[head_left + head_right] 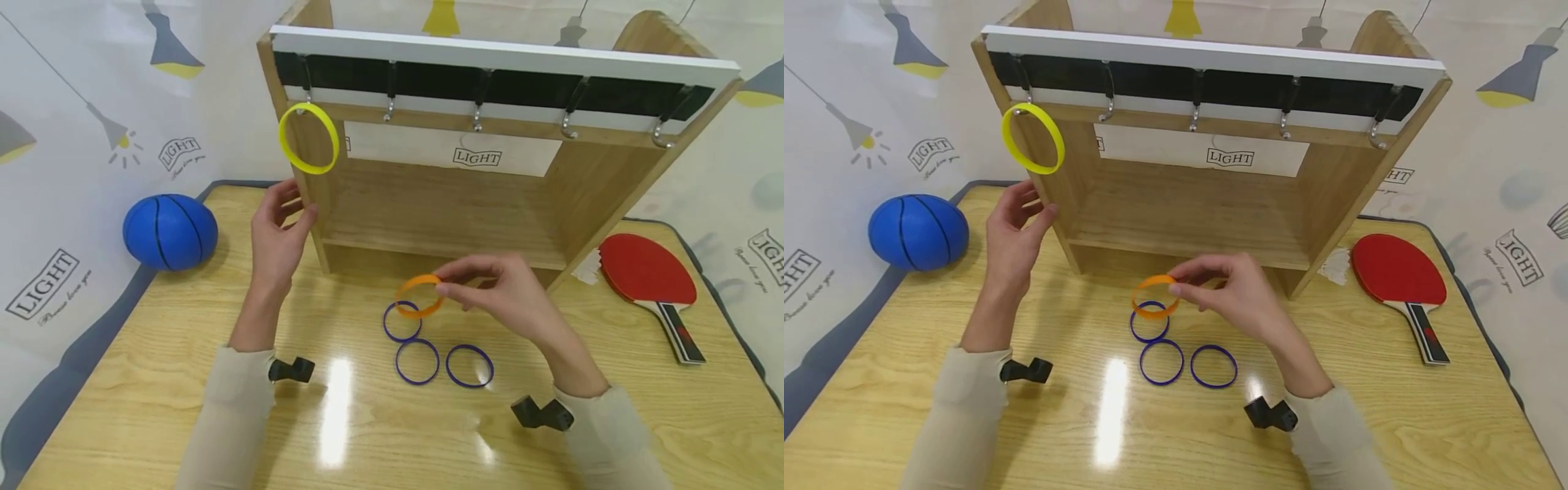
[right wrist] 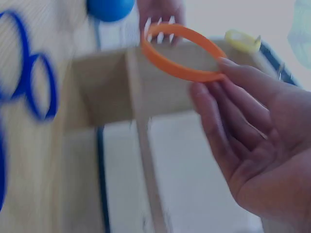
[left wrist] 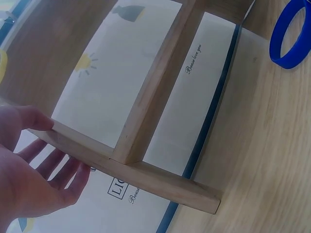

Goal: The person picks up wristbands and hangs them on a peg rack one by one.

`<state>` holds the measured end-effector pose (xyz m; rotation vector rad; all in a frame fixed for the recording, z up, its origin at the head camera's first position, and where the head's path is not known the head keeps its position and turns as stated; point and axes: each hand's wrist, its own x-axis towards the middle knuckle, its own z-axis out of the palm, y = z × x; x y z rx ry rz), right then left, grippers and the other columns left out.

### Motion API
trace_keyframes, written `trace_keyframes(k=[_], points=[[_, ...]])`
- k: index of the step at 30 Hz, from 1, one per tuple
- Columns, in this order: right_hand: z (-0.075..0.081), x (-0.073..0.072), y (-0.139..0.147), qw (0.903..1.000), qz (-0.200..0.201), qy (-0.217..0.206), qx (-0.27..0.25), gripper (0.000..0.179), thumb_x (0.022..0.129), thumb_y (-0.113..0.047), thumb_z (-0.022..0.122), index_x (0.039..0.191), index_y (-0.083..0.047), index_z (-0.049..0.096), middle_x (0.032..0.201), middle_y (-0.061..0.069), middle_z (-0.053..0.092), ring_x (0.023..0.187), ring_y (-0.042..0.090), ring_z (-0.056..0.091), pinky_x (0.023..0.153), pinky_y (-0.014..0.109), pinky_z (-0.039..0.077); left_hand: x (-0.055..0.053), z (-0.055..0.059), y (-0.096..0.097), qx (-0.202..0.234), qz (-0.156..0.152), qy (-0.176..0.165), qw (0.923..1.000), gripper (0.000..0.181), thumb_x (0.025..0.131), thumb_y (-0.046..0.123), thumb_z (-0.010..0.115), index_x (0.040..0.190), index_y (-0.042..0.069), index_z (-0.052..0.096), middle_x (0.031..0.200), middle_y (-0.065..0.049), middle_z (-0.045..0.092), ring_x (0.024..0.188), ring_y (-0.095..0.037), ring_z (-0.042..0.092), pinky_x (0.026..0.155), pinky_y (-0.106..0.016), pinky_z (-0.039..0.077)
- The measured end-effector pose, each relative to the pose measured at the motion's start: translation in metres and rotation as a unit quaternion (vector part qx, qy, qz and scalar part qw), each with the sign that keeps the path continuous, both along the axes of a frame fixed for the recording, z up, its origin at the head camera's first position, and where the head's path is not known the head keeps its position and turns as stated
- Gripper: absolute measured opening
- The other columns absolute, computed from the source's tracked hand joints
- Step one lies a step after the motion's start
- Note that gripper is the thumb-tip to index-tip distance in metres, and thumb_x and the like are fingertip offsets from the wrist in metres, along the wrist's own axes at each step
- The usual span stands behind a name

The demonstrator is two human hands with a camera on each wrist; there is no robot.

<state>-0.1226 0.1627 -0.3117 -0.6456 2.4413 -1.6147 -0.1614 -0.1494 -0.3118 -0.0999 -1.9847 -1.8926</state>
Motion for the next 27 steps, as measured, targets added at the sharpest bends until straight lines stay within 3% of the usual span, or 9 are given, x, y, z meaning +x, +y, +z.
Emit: trace_keyframes(k=[2,5,9,14,17,22,27], points=[[0.012,-0.003,-0.016,0.9976,-0.002,-0.01,-0.068,0.022,0.086,-0.022,0.077,0.106,-0.011,0.075,0.098,0.007,0.072,0.074,0.03,0.065,0.063,0.035,0.056,0.0,-0.001,-0.001,0.001,0.0,-0.001,1.0,0.039,0.093,0.004,0.062,0.131,0.002,0.056,0.127,-0.015,0.056,0.114,-0.029,0.054,0.089,-0.034,0.048],[0.031,-0.009,-0.036,0.9844,-0.012,-0.003,-0.175,0.025,0.086,-0.015,0.077,0.108,-0.003,0.073,0.101,0.014,0.071,0.078,0.034,0.063,0.064,0.035,0.056,0.0,-0.001,-0.001,0.003,-0.001,-0.001,1.0,0.039,0.093,0.004,0.063,0.131,0.002,0.056,0.126,-0.015,0.056,0.114,-0.029,0.054,0.089,-0.034,0.048],[0.052,-0.019,-0.057,0.9588,-0.033,0.017,-0.282,0.026,0.088,-0.011,0.074,0.111,0.0,0.071,0.105,0.018,0.07,0.091,0.033,0.064,0.063,0.034,0.056,0.0,-0.002,-0.002,0.006,-0.002,0.002,1.0,0.039,0.092,0.004,0.063,0.13,0.002,0.057,0.126,-0.015,0.057,0.113,-0.029,0.054,0.088,-0.034,0.048],[0.066,-0.03,-0.075,0.9234,-0.046,0.019,-0.381,0.022,0.09,-0.008,0.071,0.11,0.001,0.071,0.109,0.02,0.068,0.098,0.034,0.064,0.063,0.032,0.056,-0.001,-0.002,-0.002,0.007,-0.004,0.008,0.9999,0.038,0.092,0.002,0.063,0.13,0.001,0.057,0.125,-0.016,0.057,0.113,-0.029,0.055,0.087,-0.033,0.049],[0.071,-0.033,-0.083,0.9082,-0.042,0.023,-0.416,0.021,0.091,-0.006,0.069,0.111,0.001,0.071,0.112,0.02,0.067,0.1,0.034,0.063,0.063,0.031,0.056,-0.007,-0.008,-0.004,0.009,-0.005,0.011,0.9999,0.039,0.092,0.004,0.064,0.13,0.004,0.057,0.125,-0.014,0.057,0.113,-0.029,0.055,0.086,-0.033,0.049],[0.078,-0.037,-0.09,0.8938,-0.064,0.026,-0.443,0.022,0.091,-0.008,0.069,0.112,0.0,0.07,0.113,0.02,0.067,0.1,0.034,0.063,0.064,0.031,0.056,-0.016,-0.019,-0.009,0.011,-0.004,0.013,0.9998,0.039,0.092,0.008,0.066,0.13,0.008,0.058,0.125,-0.011,0.058,0.113,-0.027,0.055,0.087,-0.033,0.049],[0.076,-0.044,-0.093,0.8796,-0.084,0.019,-0.468,0.024,0.089,-0.008,0.071,0.112,0.001,0.07,0.113,0.02,0.068,0.096,0.032,0.064,0.062,0.03,0.056,-0.017,-0.022,-0.01,0.007,-0.001,0.011,0.9999,0.041,0.092,0.011,0.068,0.131,0.011,0.058,0.126,-0.009,0.058,0.114,-0.026,0.055,0.088,-0.034,0.049]])
